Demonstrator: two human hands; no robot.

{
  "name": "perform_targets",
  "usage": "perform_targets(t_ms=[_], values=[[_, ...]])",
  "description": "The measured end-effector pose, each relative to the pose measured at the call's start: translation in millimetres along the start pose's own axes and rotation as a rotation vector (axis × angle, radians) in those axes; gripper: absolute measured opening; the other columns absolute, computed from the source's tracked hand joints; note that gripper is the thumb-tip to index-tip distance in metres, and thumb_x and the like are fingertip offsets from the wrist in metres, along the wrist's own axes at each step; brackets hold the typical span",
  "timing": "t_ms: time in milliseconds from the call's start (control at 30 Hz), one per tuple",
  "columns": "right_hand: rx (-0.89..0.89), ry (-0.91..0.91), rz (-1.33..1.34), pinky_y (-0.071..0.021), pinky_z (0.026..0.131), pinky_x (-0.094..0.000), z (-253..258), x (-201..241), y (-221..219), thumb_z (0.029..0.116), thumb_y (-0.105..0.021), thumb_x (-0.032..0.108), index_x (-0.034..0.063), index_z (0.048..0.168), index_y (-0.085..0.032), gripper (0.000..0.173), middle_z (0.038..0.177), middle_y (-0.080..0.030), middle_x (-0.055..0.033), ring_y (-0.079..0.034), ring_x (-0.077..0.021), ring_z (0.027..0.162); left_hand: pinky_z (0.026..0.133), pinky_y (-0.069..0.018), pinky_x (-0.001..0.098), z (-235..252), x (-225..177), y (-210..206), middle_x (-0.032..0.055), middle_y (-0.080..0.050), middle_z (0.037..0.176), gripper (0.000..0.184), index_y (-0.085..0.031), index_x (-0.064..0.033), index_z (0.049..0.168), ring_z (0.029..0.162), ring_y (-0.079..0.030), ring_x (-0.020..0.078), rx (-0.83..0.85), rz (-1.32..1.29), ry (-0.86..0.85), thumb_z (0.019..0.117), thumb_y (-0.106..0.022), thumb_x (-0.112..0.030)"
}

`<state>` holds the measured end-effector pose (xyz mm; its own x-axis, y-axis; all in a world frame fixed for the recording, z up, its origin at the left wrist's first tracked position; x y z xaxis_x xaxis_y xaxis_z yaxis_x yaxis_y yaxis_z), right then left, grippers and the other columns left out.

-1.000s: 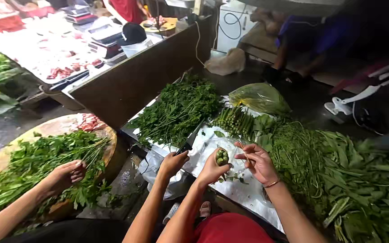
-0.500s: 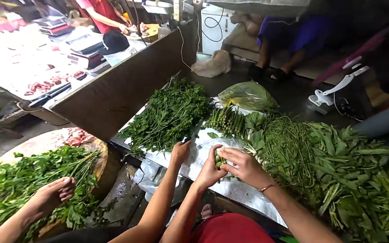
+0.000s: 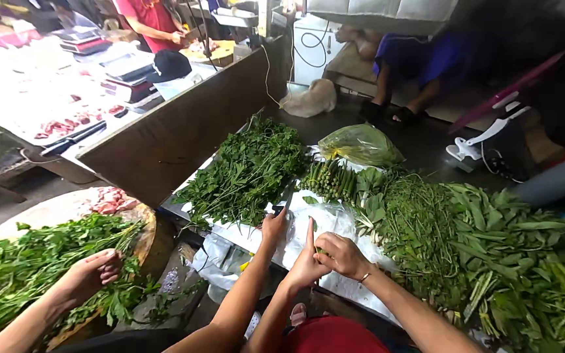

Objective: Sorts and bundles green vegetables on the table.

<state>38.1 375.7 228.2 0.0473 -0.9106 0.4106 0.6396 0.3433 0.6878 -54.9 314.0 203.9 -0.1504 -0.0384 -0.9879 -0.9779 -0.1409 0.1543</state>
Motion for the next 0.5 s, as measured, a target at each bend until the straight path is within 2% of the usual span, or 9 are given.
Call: perform_targets(t_ms=[67, 167, 233, 267, 333, 367, 433, 500], values=[[-0.031, -0.011, 0.056, -0.0608, 0.069, -0.0345, -4.7, -8.1, -4.3, 0.1033, -0.057, 0.035, 0.0035, 0.099, -0.069, 0.034, 0.092, -0.07, -0.0132, -0.071, -0.0211, 0.081, 0.091, -0.0574, 0.0328, 0.5, 4.6, -4.4, 0.0149, -0.063, 0.126, 0.129, 0.012, -0.0079, 0.161, 0.102, -0.068, 0.0113, 0.049, 0.004, 0.024, 0.0718, -0.081, -0.006], [-0.085, -0.069, 0.137, -0.0594, 0.067, -0.0321, -9.8, -11.7, -5.9, 0.0994, -0.059, 0.029, 0.0031, 0.091, -0.07, 0.029, 0.086, -0.068, -0.0122, -0.069, -0.0186, 0.076, 0.094, -0.0561, 0.0335, 2.5, 10.3, -10.2, 0.0144, -0.063, 0.126, 0.122, 0.0, -0.0059, 0.162, 0.104, -0.067, 0.0114, 0.102, -0.024, 0.023, 0.0708, -0.081, -0.006], [-0.122, -0.114, 0.152, -0.0594, 0.069, -0.0303, -12.6, -13.6, -2.9, 0.0975, -0.062, 0.027, 0.0033, 0.089, -0.071, 0.027, 0.084, -0.069, -0.0111, -0.069, -0.0165, 0.077, 0.098, -0.0544, 0.0334, 5.3, 9.6, -13.2, 0.0133, -0.063, 0.13, 0.114, -0.012, -0.0031, 0.161, 0.11, -0.066, 0.0116, 0.129, -0.059, 0.003, 0.0708, -0.081, -0.005], [-0.139, -0.131, 0.144, -0.0597, 0.07, -0.0295, -13.6, -15.3, -0.5, 0.0967, -0.063, 0.027, 0.0036, 0.089, -0.072, 0.026, 0.084, -0.069, -0.0105, -0.069, -0.0155, 0.077, 0.098, -0.0547, 0.0346, 6.9, 9.7, -14.2, 0.0118, -0.065, 0.128, 0.103, -0.025, -0.0023, 0.158, 0.11, -0.066, 0.0123, 0.124, -0.061, 0.007, 0.0717, -0.081, -0.006], [-0.179, -0.172, 0.102, -0.0588, 0.069, -0.0281, -13.9, -18.0, 5.8, 0.0946, -0.065, 0.026, 0.0043, 0.087, -0.073, 0.024, 0.082, -0.069, -0.0093, -0.068, -0.0141, 0.075, 0.092, -0.056, 0.0387, 10.0, 10.7, -15.6, 0.009, -0.069, 0.115, 0.069, -0.053, -0.0029, 0.139, 0.102, -0.067, 0.0148, 0.088, 0.007, 0.039, 0.0756, -0.079, -0.012], [-0.202, -0.186, 0.058, -0.0587, 0.067, -0.0269, -14.0, -19.7, 9.3, 0.0935, -0.066, 0.026, 0.0052, 0.086, -0.074, 0.024, 0.081, -0.069, -0.0082, -0.068, -0.0128, 0.074, 0.088, -0.0565, 0.0416, 12.0, 12.1, -16.7, 0.0089, -0.07, 0.108, 0.053, -0.061, -0.0038, 0.126, 0.097, -0.068, 0.0171, 0.06, 0.063, 0.05, 0.0778, -0.078, -0.017], [-0.234, -0.196, -0.04, -0.0591, 0.066, -0.0256, -11.8, -20.6, 15.5, 0.0913, -0.068, 0.028, 0.0068, 0.085, -0.074, 0.023, 0.082, -0.069, -0.0066, -0.068, -0.0113, 0.072, 0.086, -0.0565, 0.0464, 14.5, 11.7, -19.5, 0.01, -0.071, 0.1, 0.039, -0.067, -0.004, 0.112, 0.093, -0.069, 0.021, -0.007, 0.165, 0.034, 0.0808, -0.078, -0.024], [-0.239, -0.193, -0.116, -0.0591, 0.062, -0.0261, -8.7, -17.7, 18.2, 0.0905, -0.068, 0.029, 0.0082, 0.084, -0.075, 0.022, 0.082, -0.069, -0.0054, -0.068, -0.0111, 0.07, 0.088, -0.0569, 0.0476, 16.8, 12.1, -22.6, 0.009, -0.073, 0.1, 0.039, -0.07, -0.0054, 0.11, 0.094, -0.071, 0.021, -0.077, 0.209, 0.017, 0.0806, -0.079, -0.029]])
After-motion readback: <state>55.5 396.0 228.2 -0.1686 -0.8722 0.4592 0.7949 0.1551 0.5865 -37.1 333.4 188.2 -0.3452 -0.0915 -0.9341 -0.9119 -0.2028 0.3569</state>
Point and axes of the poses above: each hand's wrist, its own z-axis towards the middle knuckle, its own y-axis out of the back of the hand, x = y × z, the point moved 6 cm from there along z, towards the middle knuckle
